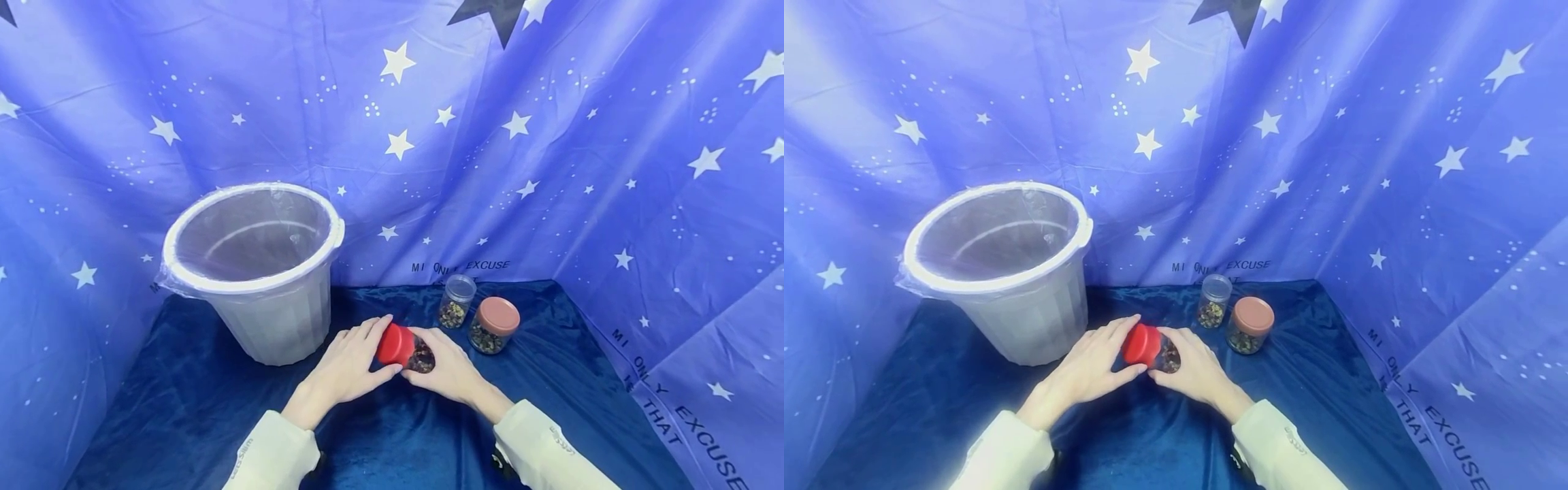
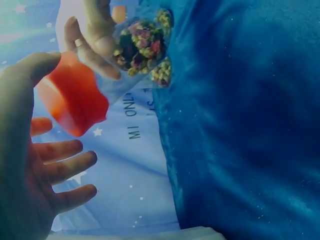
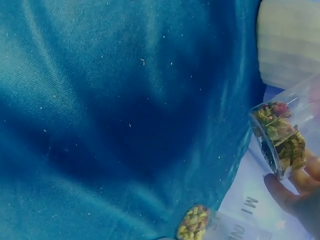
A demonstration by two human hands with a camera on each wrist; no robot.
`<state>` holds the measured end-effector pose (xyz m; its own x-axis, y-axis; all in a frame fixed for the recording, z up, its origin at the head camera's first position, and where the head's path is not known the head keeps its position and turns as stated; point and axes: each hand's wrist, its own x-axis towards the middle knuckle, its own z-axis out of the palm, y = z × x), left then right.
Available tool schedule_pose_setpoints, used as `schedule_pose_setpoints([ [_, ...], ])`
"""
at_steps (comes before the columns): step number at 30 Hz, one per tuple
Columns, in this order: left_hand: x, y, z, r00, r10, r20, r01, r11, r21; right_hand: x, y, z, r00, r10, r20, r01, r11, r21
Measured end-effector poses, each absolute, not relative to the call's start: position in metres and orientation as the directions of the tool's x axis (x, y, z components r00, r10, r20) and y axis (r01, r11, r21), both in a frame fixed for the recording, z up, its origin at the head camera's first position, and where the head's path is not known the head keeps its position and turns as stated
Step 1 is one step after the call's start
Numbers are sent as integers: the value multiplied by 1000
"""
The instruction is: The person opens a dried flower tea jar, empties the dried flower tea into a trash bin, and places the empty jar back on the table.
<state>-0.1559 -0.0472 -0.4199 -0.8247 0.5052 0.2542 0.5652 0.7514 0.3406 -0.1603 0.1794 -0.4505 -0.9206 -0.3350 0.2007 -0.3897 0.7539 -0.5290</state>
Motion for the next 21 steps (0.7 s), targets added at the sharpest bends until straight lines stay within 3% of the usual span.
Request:
schedule_pose_setpoints([
  [6,-155,-48,-425,-802,549,233,596,726,341,-155,179,-449,-889,-403,217,-456,746,-485],
  [13,-151,-46,-433,-766,626,146,631,689,357,-154,183,-452,-837,-502,218,-547,758,-356],
  [21,-148,-46,-432,-766,630,123,619,673,405,-160,187,-452,-813,-562,155,-578,743,-338],
])
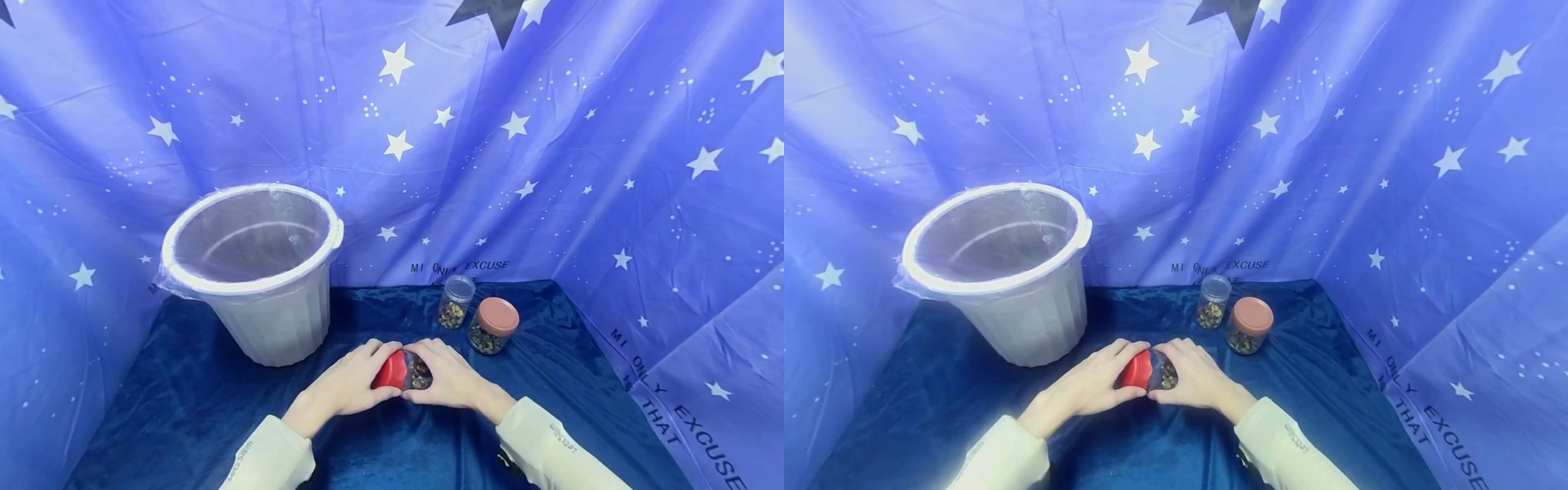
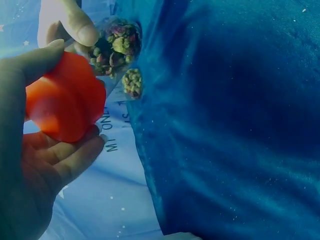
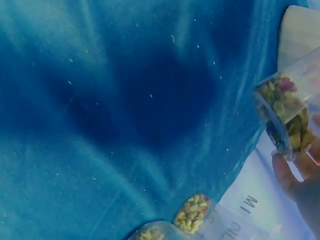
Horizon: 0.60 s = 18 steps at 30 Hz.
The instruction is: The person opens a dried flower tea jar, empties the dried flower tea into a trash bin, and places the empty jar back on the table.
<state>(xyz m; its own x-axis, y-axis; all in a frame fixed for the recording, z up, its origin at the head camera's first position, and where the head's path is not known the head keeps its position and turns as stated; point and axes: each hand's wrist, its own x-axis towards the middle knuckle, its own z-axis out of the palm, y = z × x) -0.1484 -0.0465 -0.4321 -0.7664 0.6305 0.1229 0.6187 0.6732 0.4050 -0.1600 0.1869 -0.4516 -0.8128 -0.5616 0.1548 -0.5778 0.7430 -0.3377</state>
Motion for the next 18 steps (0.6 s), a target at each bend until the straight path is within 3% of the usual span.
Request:
schedule_pose_setpoints([
  [6,-147,-51,-432,-773,620,133,611,672,419,-166,181,-451,-812,-582,34,-541,730,-417],
  [12,-149,-55,-437,-765,605,222,637,658,402,-170,176,-458,-806,-592,18,-517,689,-507],
  [18,-154,-61,-449,-666,651,364,742,630,230,-170,170,-455,-783,-622,14,-534,661,-527],
])
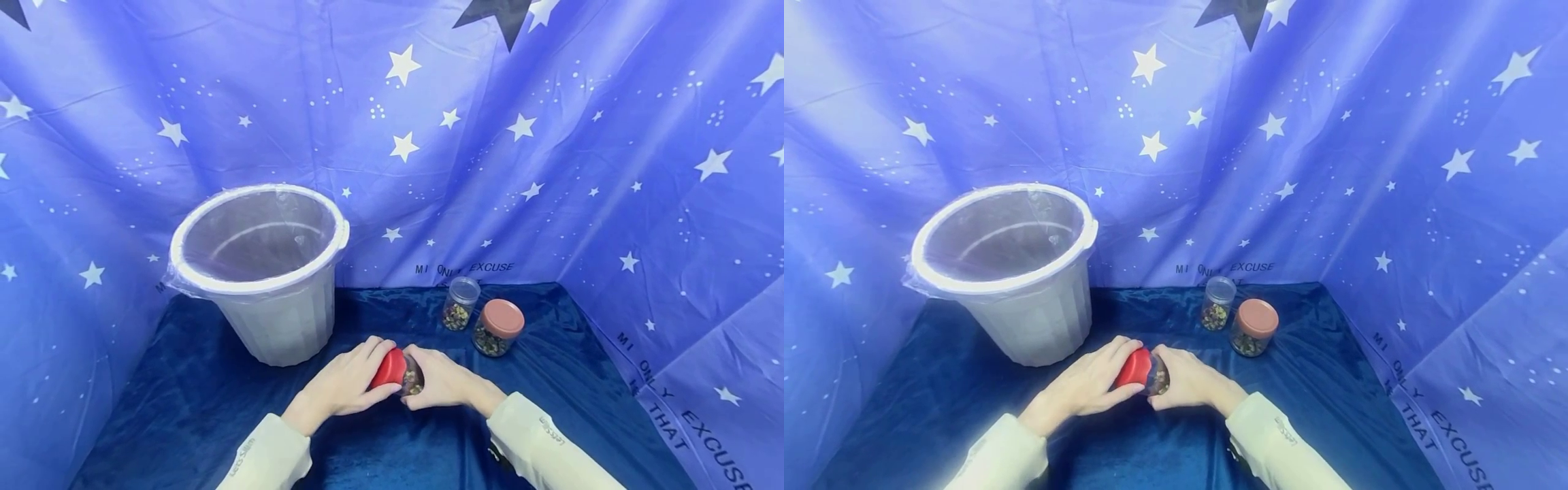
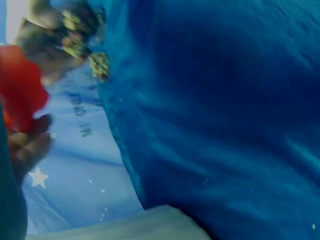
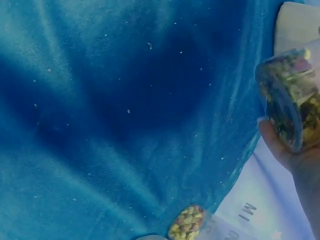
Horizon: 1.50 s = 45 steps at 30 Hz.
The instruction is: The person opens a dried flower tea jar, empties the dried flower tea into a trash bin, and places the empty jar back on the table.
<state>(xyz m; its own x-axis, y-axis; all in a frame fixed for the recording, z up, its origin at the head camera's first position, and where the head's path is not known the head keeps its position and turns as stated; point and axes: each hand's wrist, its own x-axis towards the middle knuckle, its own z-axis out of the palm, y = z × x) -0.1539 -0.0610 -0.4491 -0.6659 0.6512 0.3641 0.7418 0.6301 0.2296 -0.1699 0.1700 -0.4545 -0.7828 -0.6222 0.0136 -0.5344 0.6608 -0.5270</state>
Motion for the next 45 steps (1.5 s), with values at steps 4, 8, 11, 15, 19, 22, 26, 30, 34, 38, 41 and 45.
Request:
schedule_pose_setpoints([
  [4,-158,-64,-458,-546,667,506,786,618,33,-167,165,-450,-761,-649,-2,-554,651,-518],
  [8,-161,-62,-465,-452,641,621,764,637,-103,-163,160,-451,-764,-645,33,-579,662,-476],
  [11,-162,-58,-467,-439,604,665,733,669,-124,-161,156,-453,-775,-626,88,-593,673,-442],
  [15,-162,-53,-466,-450,559,696,698,706,-116,-160,153,-456,-789,-596,149,-597,685,-418],
  [19,-161,-51,-464,-457,546,702,691,715,-105,-159,152,-456,-799,-578,164,-588,695,-414],
  [22,-160,-50,-465,-463,547,698,693,714,-101,-157,152,-458,-806,-572,149,-574,697,-429],
  [26,-158,-49,-467,-484,538,690,687,722,-82,-156,152,-460,-811,-570,132,-559,688,-464],
  [30,-155,-47,-468,-511,509,693,678,734,-39,-155,153,-460,-809,-573,127,-557,680,-477],
  [34,-151,-43,-466,-547,480,686,665,746,8,-155,155,-462,-812,-573,112,-542,669,-508],
  [38,-148,-39,-463,-606,461,648,627,779,32,-155,157,-462,-810,-575,119,-539,649,-537],
  [41,-147,-36,-462,-654,444,612,591,806,46,-157,159,-464,-809,-574,129,-544,647,-534],
  [45,-145,-31,-461,-715,387,582,538,837,104,-158,160,-466,-822,-554,131,-535,671,-514],
])
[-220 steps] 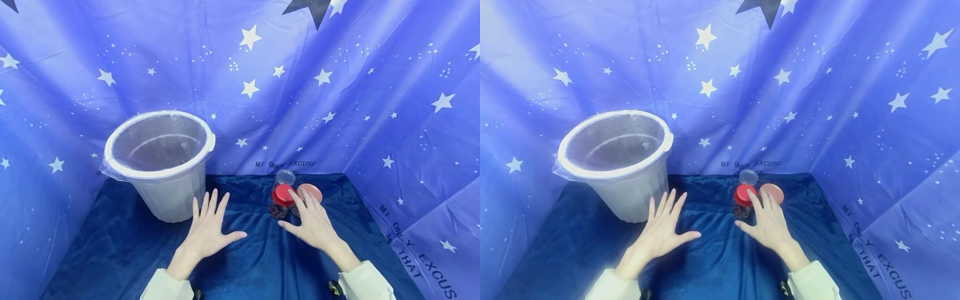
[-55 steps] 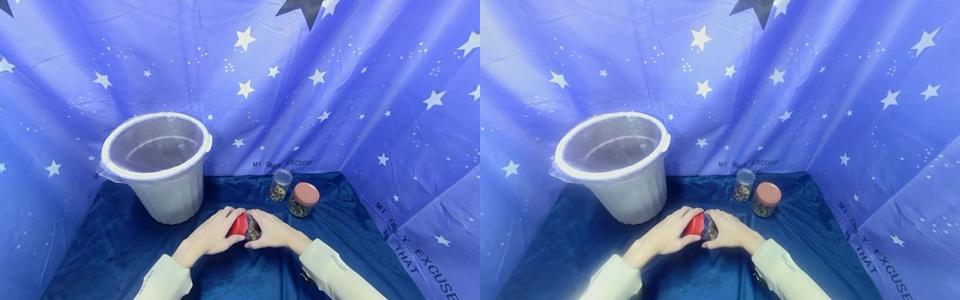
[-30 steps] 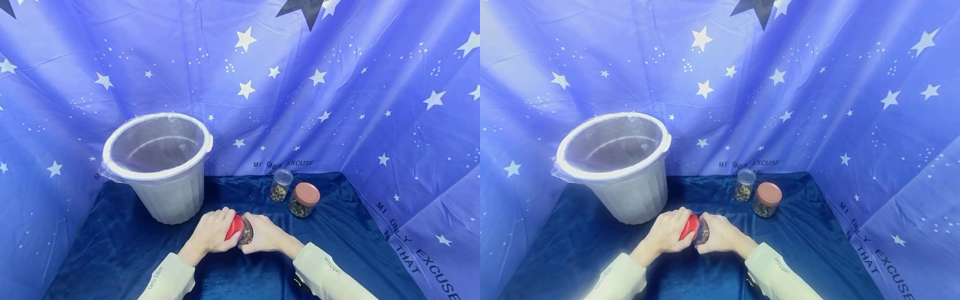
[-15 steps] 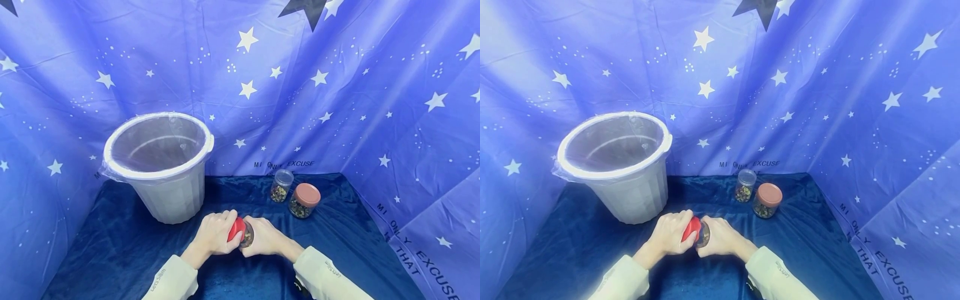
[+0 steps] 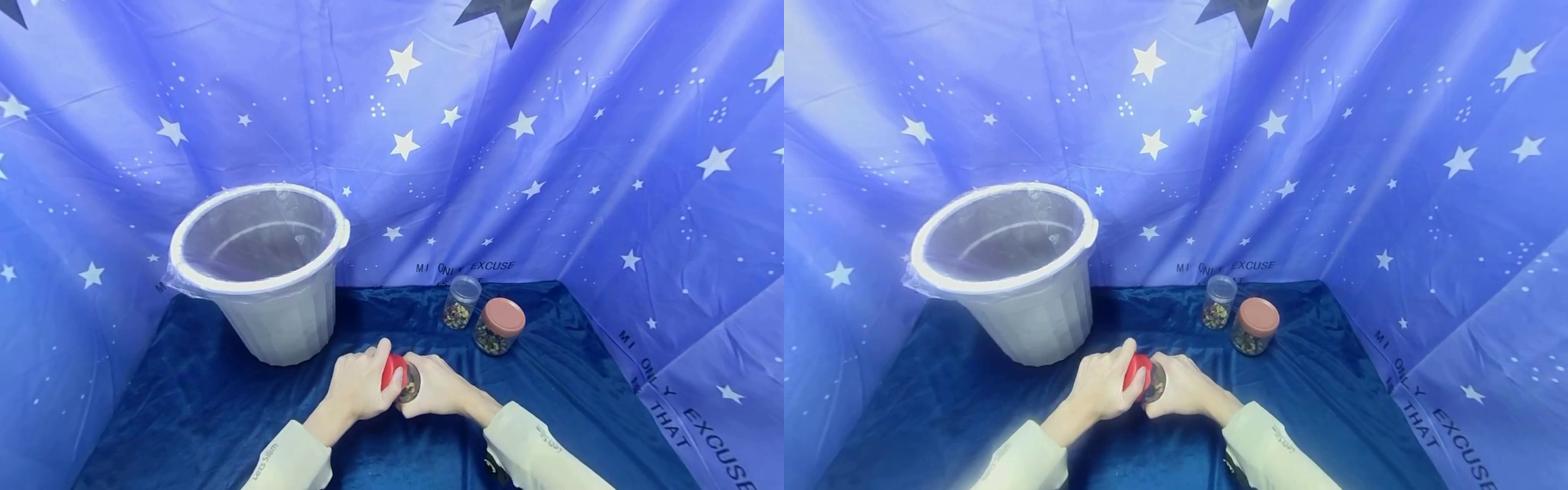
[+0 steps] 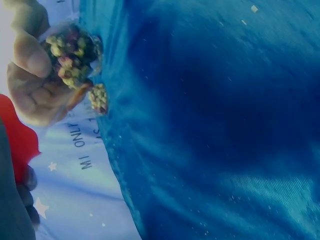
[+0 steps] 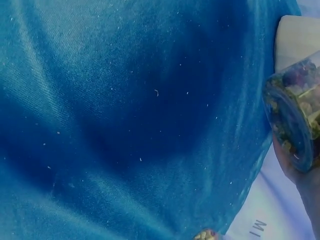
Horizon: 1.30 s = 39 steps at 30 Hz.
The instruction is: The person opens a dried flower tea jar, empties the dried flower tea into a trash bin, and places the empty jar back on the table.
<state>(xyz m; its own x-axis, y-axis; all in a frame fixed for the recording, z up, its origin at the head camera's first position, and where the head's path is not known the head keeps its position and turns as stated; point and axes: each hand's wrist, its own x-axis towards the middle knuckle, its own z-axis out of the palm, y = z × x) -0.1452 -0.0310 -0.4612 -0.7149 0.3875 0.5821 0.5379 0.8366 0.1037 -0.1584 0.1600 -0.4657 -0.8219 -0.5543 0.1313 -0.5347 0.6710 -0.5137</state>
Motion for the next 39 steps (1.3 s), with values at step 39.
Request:
schedule_pose_setpoints([
  [39,-142,-38,-438,-918,252,-308,-97,609,787,-161,156,-473,-819,-504,276,-569,776,-271],
])
